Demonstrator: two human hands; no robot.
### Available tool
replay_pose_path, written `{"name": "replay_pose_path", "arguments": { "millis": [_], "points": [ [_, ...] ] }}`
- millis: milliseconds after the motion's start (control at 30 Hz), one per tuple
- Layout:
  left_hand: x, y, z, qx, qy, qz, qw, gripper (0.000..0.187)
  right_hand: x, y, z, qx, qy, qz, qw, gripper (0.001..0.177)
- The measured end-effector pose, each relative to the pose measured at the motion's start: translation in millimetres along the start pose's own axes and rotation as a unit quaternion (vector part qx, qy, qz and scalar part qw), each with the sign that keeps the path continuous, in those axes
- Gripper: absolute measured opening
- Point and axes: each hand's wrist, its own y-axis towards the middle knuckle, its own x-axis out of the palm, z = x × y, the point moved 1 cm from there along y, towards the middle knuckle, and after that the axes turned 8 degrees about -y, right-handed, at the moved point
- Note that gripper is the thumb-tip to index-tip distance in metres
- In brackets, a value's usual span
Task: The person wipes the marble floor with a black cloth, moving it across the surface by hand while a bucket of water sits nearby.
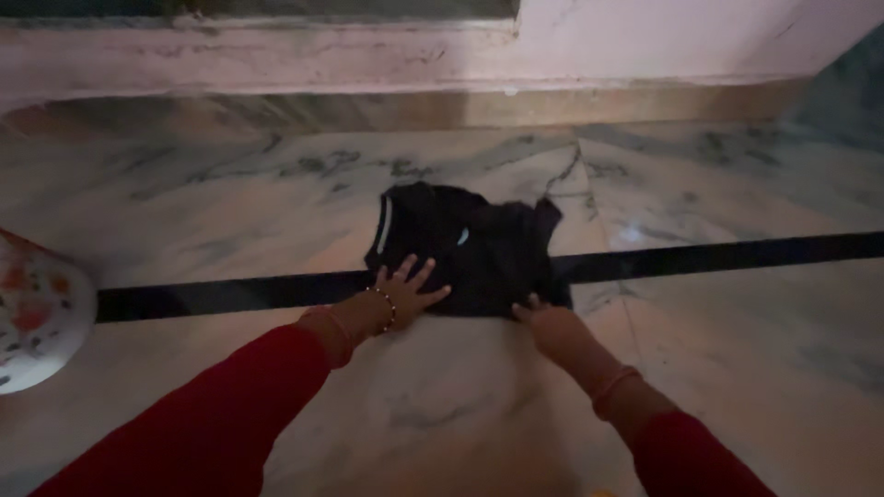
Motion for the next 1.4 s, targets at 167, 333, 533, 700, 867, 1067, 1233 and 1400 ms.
{"name": "replay_pose_path", "arguments": {
  "millis": [167,333,533,700,867,1067,1233,1400],
  "points": [
    [26.3,-6.2,0.0,0.061,0.042,-0.025,0.997,0.078,-7.1,-22.8,-35.7,0.012,0.03,-0.039,0.999,0.02],
    [41.4,-67.4,33.4,0.088,0.064,-0.121,0.987,0.069,-22.0,-78.2,-68.1,-0.072,0.101,-0.082,0.989,0.026],
    [64.1,-138.4,63.6,0.199,0.02,-0.279,0.939,0.079,-22.7,-143.3,-109.0,-0.172,0.173,-0.208,0.947,0.042],
    [84.3,-150.6,67.9,0.271,-0.126,-0.356,0.886,0.056,-23.3,-180.6,-120.1,-0.3,0.337,-0.205,0.869,0.056],
    [28.2,-144.4,41.9,0.208,-0.218,-0.327,0.896,0.065,-44.5,-171.7,-73.9,-0.164,0.346,-0.234,0.894,0.062],
    [-93.0,-62.0,-20.9,0.078,-0.179,0.205,0.959,0.053,-119.1,-120.0,18.2,0.194,0.293,-0.003,0.936,0.035],
    [-70.4,-27.4,-3.2,-0.011,-0.107,0.199,0.974,0.095,-105.0,-85.9,0.8,0.127,0.062,0.117,0.983,0.092],
    [-24.5,-32.2,24.4,-0.093,-0.081,0.0,0.992,0.108,-70.8,-57.9,-53.2,-0.057,-0.081,0.11,0.989,0.094]
  ]
}}
